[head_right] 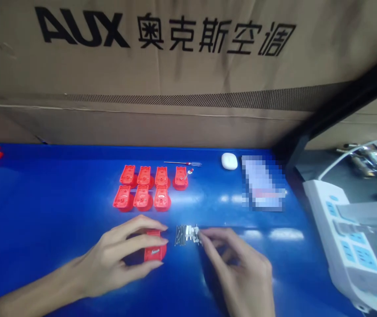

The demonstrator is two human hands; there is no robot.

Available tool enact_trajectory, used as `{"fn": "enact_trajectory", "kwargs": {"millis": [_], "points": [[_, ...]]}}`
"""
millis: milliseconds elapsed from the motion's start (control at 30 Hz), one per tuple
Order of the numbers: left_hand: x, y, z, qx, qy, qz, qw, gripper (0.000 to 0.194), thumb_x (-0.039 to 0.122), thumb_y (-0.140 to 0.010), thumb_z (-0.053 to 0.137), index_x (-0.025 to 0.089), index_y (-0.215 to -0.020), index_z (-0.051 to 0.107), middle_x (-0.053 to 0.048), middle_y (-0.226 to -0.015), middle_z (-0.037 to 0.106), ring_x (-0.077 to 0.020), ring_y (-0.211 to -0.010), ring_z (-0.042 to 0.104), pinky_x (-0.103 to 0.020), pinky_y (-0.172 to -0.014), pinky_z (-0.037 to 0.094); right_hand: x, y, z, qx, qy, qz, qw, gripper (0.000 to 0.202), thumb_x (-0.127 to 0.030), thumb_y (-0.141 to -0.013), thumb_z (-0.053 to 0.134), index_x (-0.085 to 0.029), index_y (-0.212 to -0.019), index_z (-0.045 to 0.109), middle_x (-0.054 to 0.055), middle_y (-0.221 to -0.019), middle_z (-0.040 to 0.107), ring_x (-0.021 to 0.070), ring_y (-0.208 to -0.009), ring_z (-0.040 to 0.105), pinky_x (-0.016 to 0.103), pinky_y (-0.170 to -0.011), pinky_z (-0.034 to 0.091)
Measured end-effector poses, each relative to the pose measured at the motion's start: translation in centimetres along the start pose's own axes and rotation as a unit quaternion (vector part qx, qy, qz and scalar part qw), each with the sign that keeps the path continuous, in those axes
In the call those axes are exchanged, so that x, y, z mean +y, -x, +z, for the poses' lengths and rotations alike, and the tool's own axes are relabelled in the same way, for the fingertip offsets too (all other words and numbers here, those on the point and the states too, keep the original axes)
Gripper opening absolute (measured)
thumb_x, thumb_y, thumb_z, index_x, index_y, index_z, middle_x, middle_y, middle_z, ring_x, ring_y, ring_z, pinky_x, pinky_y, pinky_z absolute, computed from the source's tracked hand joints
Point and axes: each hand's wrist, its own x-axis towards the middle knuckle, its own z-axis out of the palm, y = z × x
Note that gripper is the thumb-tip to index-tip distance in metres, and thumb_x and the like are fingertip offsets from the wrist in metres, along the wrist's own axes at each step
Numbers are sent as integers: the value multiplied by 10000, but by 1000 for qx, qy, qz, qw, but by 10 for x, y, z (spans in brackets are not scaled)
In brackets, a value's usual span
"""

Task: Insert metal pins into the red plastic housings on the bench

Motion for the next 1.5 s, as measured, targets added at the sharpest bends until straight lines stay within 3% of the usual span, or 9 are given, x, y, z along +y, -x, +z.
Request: {"fn": "enact_trajectory", "kwargs": {"millis": [133, 233, 467, 700, 800, 933, 1033, 1167, 1500], "points": [[0, 0, 0, 3, 0, 1, 1000, 306, 204, -1007, 795, 178, -1305, 734, -134, -1346, 727, -217, -1157, 765, -337, -971, 674, -6, 1, 11, 33, 13, -62, 997, 208, -488, -1006, 781, -293, -1037, 844, 31, -1070, 776, 143, -731, 631, 276, -641, 520], [0, 0, 0, 0, 7, -1, 1000, 312, 214, -1000, 807, 171, -1301, 735, -139, -1348, 729, -224, -1168, 765, -344, -983, 676, -4, 1, 16, 50, 19, -44, 998, 218, -509, -985, 803, -304, -1042, 849, 18, -1044, 749, 137, -697, 572, 283, -585, 456], [0, 1, -2, -7, 8, -9, 1000, 403, 224, -986, 826, 185, -1369, 705, -138, -1386, 713, -232, -1225, 752, -364, -1020, 678, 4, 5, 14, 31, 23, -19, 999, 249, -542, -983, 789, -307, -1035, 854, 36, -1049, 761, 201, -850, 632, 301, -622, 442], [-1, 2, -1, -10, 4, -14, 1000, 442, 243, -973, 841, 191, -1387, 695, -146, -1403, 705, -239, -1253, 747, -360, -1048, 673, -9, 11, 5, 50, 45, -24, 997, 226, -514, -996, 782, -301, -1050, 837, 21, -1052, 749, 156, -720, 593, 294, -581, 448], [-1, 2, 0, -8, 6, -14, 1000, 420, 233, -982, 822, 195, -1381, 696, -140, -1384, 715, -234, -1227, 759, -357, -1029, 678, -28, 13, 10, 36, 25, -79, 996, 158, -420, -1008, 788, -299, -1106, 812, 21, -1047, 748, 165, -771, 635, 287, -610, 490], [-1, 2, 0, -9, 7, -14, 1000, 413, 174, -971, 797, 181, -1372, 696, -143, -1359, 724, -233, -1185, 768, -338, -976, 685, -54, 13, 29, 13, 4, -216, 976, 185, -239, -984, 814, -272, -1161, 773, 31, -1009, 737, 194, -907, 685, 324, -798, 568], [-1, 1, 1, -7, 9, -13, 1000, 417, 119, -952, 768, 175, -1358, 694, -140, -1350, 727, -227, -1156, 773, -323, -945, 687, -66, 12, 43, 34, 24, -282, 958, 171, -167, -963, 824, -239, -1105, 762, 35, -922, 703, 197, -854, 648, 326, -755, 548], [-2, 3, 1, 1, 12, -11, 1000, 392, 124, -960, 760, 178, -1342, 694, -133, -1322, 735, -223, -1138, 773, -320, -934, 685, -69, 11, 50, 34, 58, -294, 953, 106, -131, -987, 778, -226, -1023, 748, 34, -864, 692, 199, -799, 612, 333, -738, 524], [-2, 1, -1, -10, 19, -17, 1000, 385, 191, -991, 798, 182, -1365, 705, -130, -1335, 732, -226, -1175, 768, -333, -979, 676, -57, 13, 34, -42, 26, -301, 952, 245, -46, -1040, 644, -221, -1177, 747, 50, -972, 709, 189, -872, 622, 315, -781, 549]]}}
